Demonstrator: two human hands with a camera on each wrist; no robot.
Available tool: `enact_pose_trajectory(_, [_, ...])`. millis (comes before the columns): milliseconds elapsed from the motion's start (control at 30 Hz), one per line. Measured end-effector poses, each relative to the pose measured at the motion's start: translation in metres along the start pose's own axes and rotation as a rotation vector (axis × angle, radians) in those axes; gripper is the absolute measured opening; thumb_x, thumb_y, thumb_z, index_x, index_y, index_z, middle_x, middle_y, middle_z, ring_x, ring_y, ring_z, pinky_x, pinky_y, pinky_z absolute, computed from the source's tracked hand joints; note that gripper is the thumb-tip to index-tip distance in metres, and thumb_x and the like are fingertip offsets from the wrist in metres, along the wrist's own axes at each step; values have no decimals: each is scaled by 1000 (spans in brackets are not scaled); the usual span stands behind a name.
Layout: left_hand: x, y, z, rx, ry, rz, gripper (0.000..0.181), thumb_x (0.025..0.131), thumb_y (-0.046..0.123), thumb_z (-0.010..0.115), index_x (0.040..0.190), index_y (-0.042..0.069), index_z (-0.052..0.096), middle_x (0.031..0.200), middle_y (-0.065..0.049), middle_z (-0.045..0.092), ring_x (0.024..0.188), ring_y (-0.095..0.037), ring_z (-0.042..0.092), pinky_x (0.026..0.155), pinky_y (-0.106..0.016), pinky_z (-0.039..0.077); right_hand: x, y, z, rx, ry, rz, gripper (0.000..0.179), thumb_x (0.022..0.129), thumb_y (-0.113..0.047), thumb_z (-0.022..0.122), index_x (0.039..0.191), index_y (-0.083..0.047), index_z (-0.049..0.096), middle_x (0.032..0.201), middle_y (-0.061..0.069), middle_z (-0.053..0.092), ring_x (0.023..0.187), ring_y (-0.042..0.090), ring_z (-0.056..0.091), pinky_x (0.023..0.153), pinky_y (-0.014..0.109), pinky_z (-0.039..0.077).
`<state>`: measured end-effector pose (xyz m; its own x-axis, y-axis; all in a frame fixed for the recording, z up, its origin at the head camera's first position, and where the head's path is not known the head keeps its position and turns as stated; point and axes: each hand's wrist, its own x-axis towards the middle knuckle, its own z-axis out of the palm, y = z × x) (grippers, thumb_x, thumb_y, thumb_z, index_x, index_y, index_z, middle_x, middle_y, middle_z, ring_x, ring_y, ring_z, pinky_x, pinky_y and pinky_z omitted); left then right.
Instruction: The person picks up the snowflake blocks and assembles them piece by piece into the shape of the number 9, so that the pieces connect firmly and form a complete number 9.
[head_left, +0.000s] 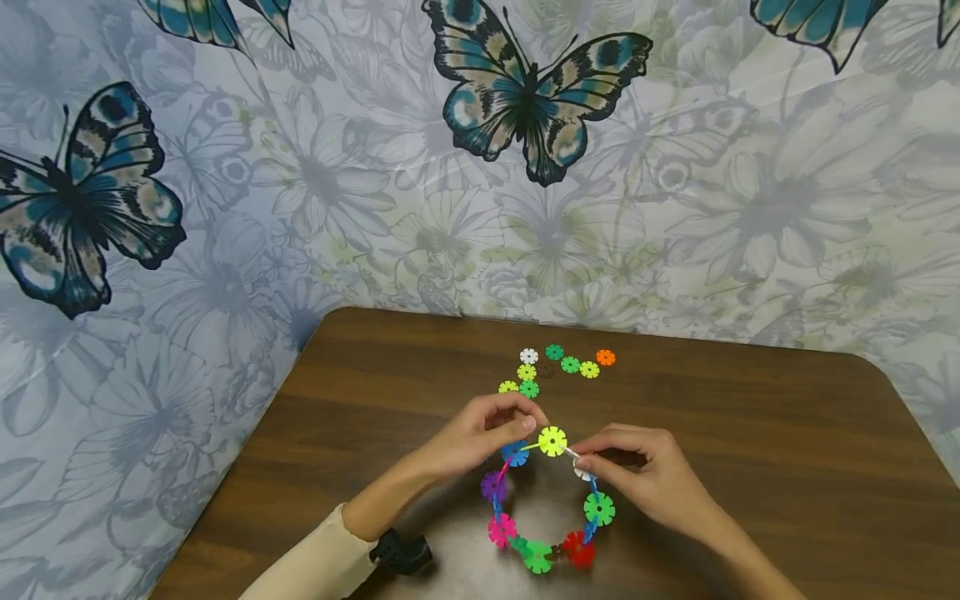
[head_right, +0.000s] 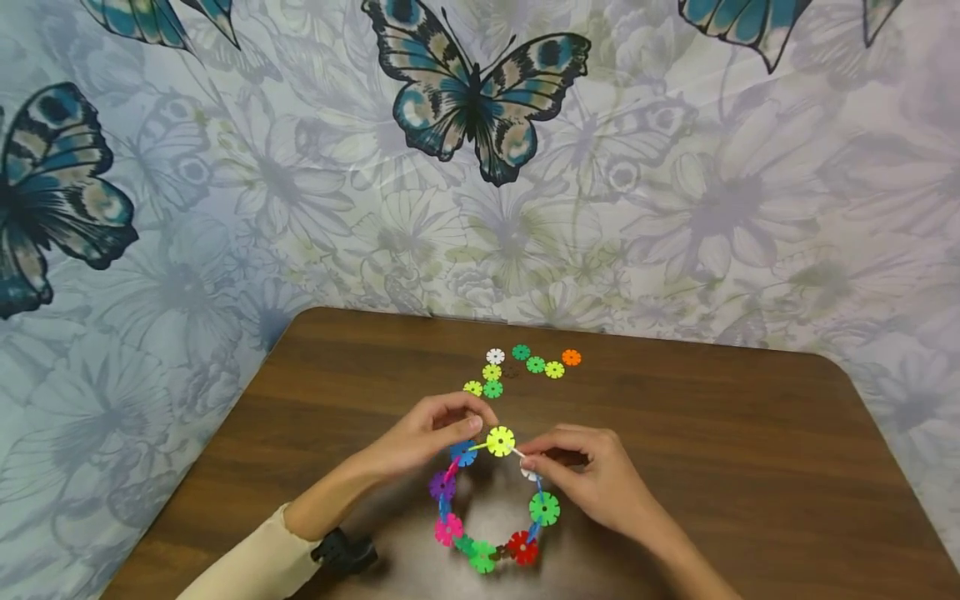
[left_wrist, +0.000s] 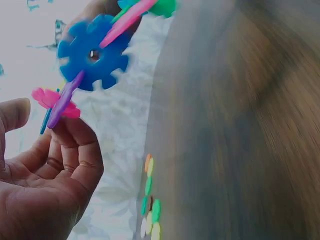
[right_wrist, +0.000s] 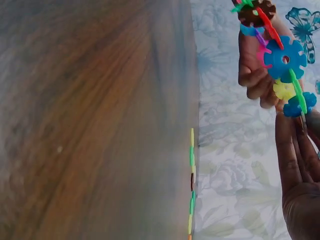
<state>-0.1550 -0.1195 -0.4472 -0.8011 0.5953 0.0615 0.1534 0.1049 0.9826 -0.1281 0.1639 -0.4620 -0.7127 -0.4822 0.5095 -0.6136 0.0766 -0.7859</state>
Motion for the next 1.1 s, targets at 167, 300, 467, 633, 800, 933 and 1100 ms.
enact_pose_trajectory(167, [-9,-5,-6,6,43,22,13,104,14,65,112,4,68,97,-12,68,81,-12,61,73,-23,52,-1,3,-7,13,54,17,35,87,13,77,111,-13,80,97,3,78,80,16,73,68,24,61])
enact_pose_trajectory(300, [-9,-7,-5,8,39,52,6,102,10,67,103,4,69,84,-5,65,72,-9,58,67,-20,51,1,5,-9,30,39,-25,37,85,15,77,112,-10,80,96,5,77,81,16,72,68,24,60])
enact_pose_trajectory(467, [-7,-3,-3,4,98,39,6,101,11,68,103,6,71,83,-4,66,69,-9,58,65,-21,50,4,2,-9,28,24,18,34,89,11,76,114,-12,79,98,3,77,82,16,73,69,26,61])
enact_pose_trajectory(633, [-6,3,-4,-43,171,47,5,102,10,68,102,5,68,84,-7,66,71,-11,61,68,-24,55,2,1,-12,155,26,222,34,102,3,63,136,-4,65,114,11,75,90,24,77,78,34,64])
enact_pose_trajectory(800, [-8,1,-8,-145,284,54,11,103,9,66,106,-1,64,91,-8,67,77,-13,66,76,-30,60,-3,5,-15,281,-2,316,37,104,4,60,140,-1,54,116,17,74,98,32,77,85,41,64])
enact_pose_trajectory(933, [-14,-7,-13,-203,282,32,20,105,12,64,111,-7,61,93,-6,68,79,-15,69,79,-36,62,-4,6,-13,334,-10,332,34,98,7,67,131,0,57,108,14,77,90,28,77,77,46,65])
enact_pose_trajectory(1100, [-14,-11,-13,-62,323,19,24,106,19,64,119,-2,62,103,-4,67,91,-17,68,84,-39,61,-2,2,-14,348,-3,320,33,96,9,68,127,4,60,101,11,78,80,23,76,73,44,65])
